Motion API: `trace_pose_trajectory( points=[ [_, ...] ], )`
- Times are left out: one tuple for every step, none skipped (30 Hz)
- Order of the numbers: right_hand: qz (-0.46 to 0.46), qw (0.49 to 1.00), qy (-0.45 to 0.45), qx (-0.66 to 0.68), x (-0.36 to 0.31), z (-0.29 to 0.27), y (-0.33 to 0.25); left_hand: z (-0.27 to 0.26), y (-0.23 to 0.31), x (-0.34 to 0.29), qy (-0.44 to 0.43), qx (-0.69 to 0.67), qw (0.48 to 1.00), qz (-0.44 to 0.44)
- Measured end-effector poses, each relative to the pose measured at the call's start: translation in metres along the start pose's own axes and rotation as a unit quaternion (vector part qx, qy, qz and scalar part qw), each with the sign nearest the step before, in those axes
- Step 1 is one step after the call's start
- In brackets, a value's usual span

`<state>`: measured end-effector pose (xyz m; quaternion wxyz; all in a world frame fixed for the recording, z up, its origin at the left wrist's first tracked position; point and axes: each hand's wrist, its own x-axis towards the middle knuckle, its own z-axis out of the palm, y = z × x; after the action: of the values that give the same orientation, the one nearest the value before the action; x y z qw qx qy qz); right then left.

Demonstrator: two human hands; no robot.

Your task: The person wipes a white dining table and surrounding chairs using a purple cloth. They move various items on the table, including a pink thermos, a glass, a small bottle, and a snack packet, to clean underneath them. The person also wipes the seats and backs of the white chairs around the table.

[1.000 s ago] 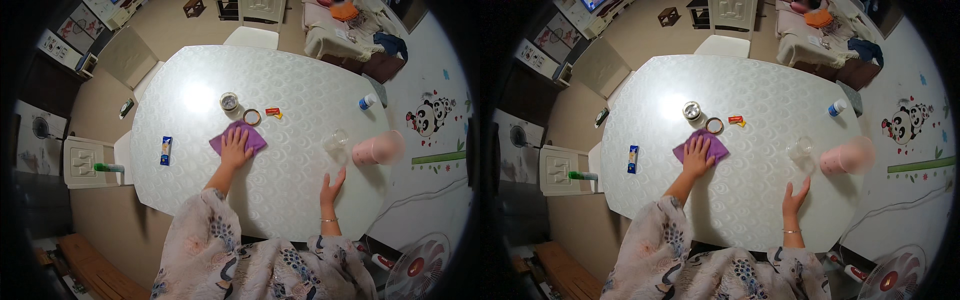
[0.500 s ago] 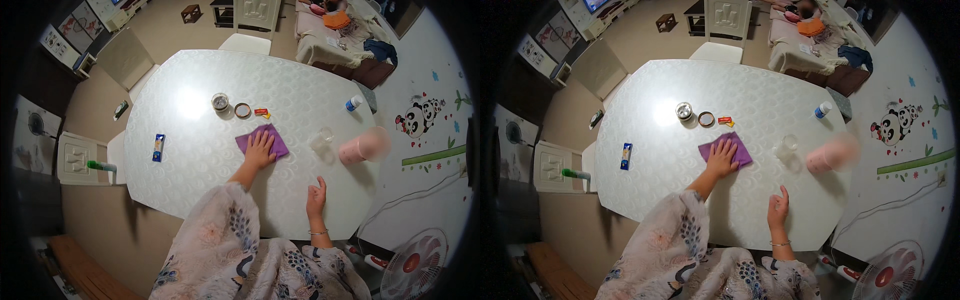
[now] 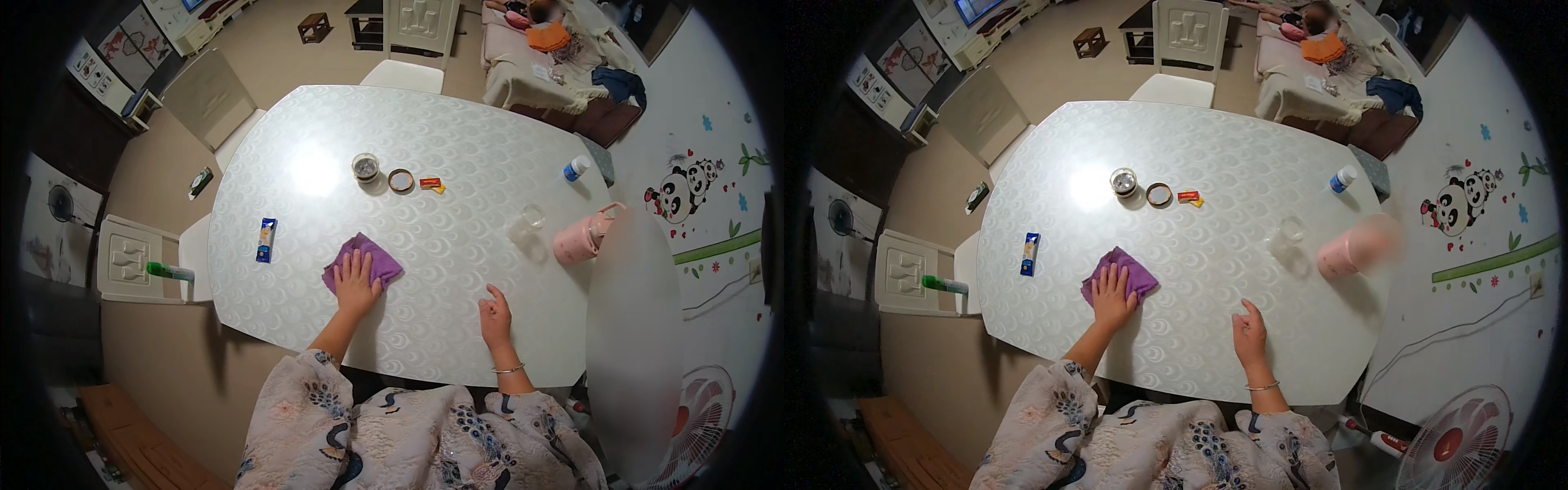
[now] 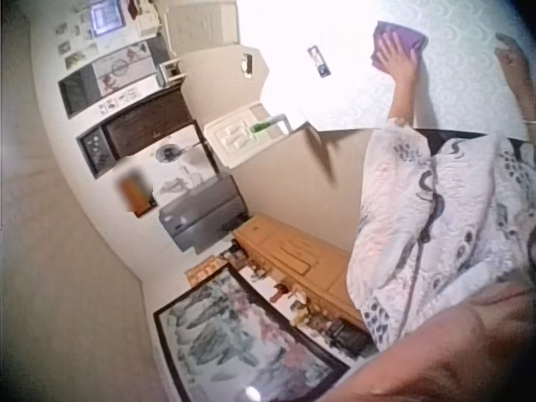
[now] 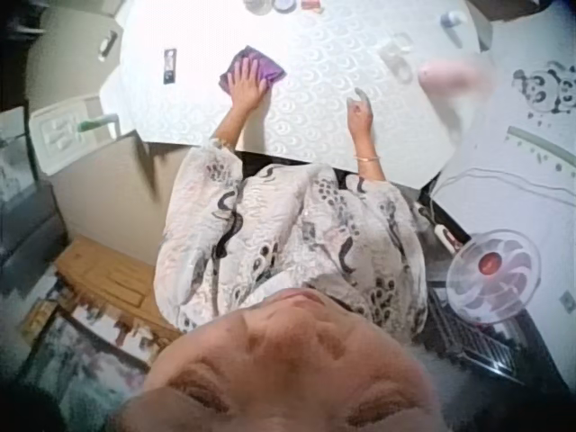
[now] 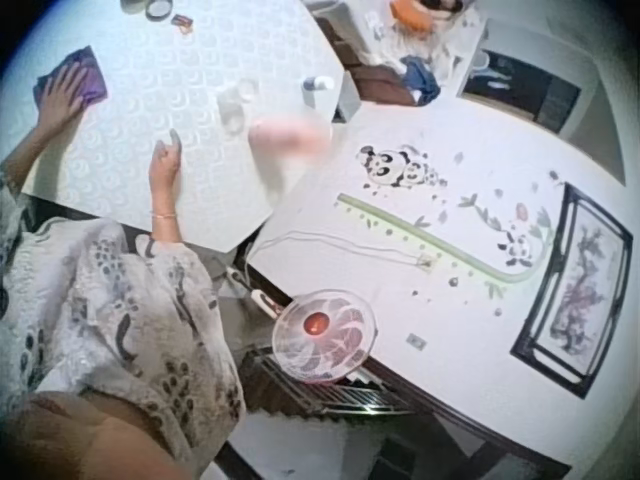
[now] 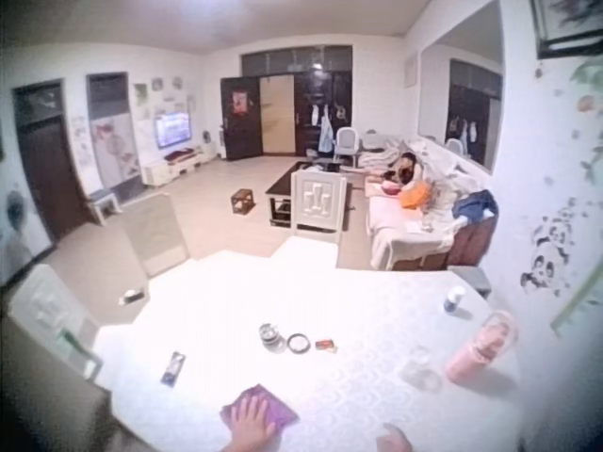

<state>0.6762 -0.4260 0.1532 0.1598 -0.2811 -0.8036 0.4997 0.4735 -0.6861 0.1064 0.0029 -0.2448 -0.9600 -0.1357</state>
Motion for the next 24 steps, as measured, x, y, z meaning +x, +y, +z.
trace_pose_trajectory(
  points=[
    [0.013, 1.000, 0.004, 0.009, -0.001, 0.005, -0.001, -0.001, -0.002, -0.004, -0.005, 0.006, 1.000, -0.002],
    [0.025, 1.000, 0.000, 0.018, -0.003, 0.010, -0.002, -0.005, -0.001, -0.001, -0.022, -0.002, 1.000, 0.002],
    [0.040, 0.999, -0.005, 0.027, -0.009, 0.013, 0.001, -0.008, 0.003, 0.010, -0.026, -0.022, 0.999, 0.030],
    [0.045, 0.999, -0.012, 0.028, -0.014, 0.014, 0.013, -0.014, 0.007, 0.023, -0.044, -0.014, 0.998, 0.045],
    [0.049, 0.998, -0.017, 0.033, -0.016, 0.018, 0.031, -0.013, 0.002, 0.037, -0.048, -0.001, 0.997, 0.055],
    [0.052, 0.998, -0.016, 0.041, -0.016, 0.027, 0.040, -0.010, -0.004, 0.049, -0.046, 0.004, 0.998, 0.051],
    [0.056, 0.998, -0.030, 0.028, -0.015, 0.035, 0.038, -0.011, -0.009, 0.056, -0.054, 0.006, 0.998, 0.040],
    [0.060, 0.997, -0.039, 0.009, -0.013, 0.036, 0.027, -0.012, -0.015, 0.054, -0.049, 0.001, 0.998, 0.042],
    [0.064, 0.997, -0.046, -0.017, -0.011, 0.032, 0.013, -0.012, -0.017, 0.050, -0.044, -0.012, 0.998, 0.045],
    [0.078, 0.996, -0.045, 0.009, -0.009, 0.037, -0.002, -0.016, -0.026, 0.037, -0.037, -0.022, 0.998, 0.042],
    [0.085, 0.995, -0.042, 0.007, -0.006, 0.038, -0.004, -0.019, -0.032, 0.017, -0.030, -0.036, 0.998, 0.043],
    [0.090, 0.995, -0.045, 0.010, -0.003, 0.044, -0.004, -0.025, -0.041, -0.008, -0.022, -0.044, 0.998, 0.039],
    [0.095, 0.994, -0.046, 0.014, 0.001, 0.052, -0.005, -0.033, -0.051, -0.033, -0.016, -0.039, 0.998, 0.039],
    [0.077, 0.996, -0.045, 0.019, 0.006, 0.062, -0.002, -0.041, -0.065, -0.057, -0.029, -0.033, 0.998, 0.047],
    [0.059, 0.997, -0.043, 0.023, 0.011, 0.074, 0.001, -0.050, -0.081, -0.078, -0.037, -0.024, 0.998, 0.039],
    [0.042, 0.998, -0.042, 0.028, 0.015, 0.089, 0.002, -0.060, -0.100, -0.097, -0.045, -0.015, 0.998, 0.030],
    [0.023, 0.998, -0.054, 0.026, 0.019, 0.109, -0.005, -0.068, -0.122, -0.111, -0.046, 0.004, 0.999, -0.006],
    [0.002, 0.997, -0.066, 0.024, 0.026, 0.133, -0.020, -0.074, -0.146, -0.124, -0.045, 0.022, 0.998, -0.044],
    [-0.019, 0.996, -0.079, 0.021, 0.035, 0.158, -0.037, -0.078, -0.171, -0.132, -0.044, 0.040, 0.995, -0.081],
    [-0.022, 0.992, -0.121, 0.030, 0.041, 0.183, -0.068, -0.082, -0.197, -0.138, -0.030, 0.049, 0.992, -0.109],
    [-0.024, 0.986, -0.161, 0.037, 0.046, 0.210, -0.100, -0.085, -0.220, -0.141, -0.017, 0.055, 0.989, -0.135],
    [-0.065, 0.979, -0.193, 0.020, 0.054, 0.241, -0.117, -0.091, -0.238, -0.139, -0.011, 0.043, 0.988, -0.149],
    [-0.104, 0.969, -0.224, 0.004, 0.062, 0.275, -0.131, -0.094, -0.251, -0.134, -0.003, 0.045, 0.988, -0.148],
    [-0.182, 0.958, -0.220, -0.026, 0.065, 0.307, -0.148, -0.098, -0.263, -0.129, 0.003, 0.047, 0.988, -0.147]
  ],
)
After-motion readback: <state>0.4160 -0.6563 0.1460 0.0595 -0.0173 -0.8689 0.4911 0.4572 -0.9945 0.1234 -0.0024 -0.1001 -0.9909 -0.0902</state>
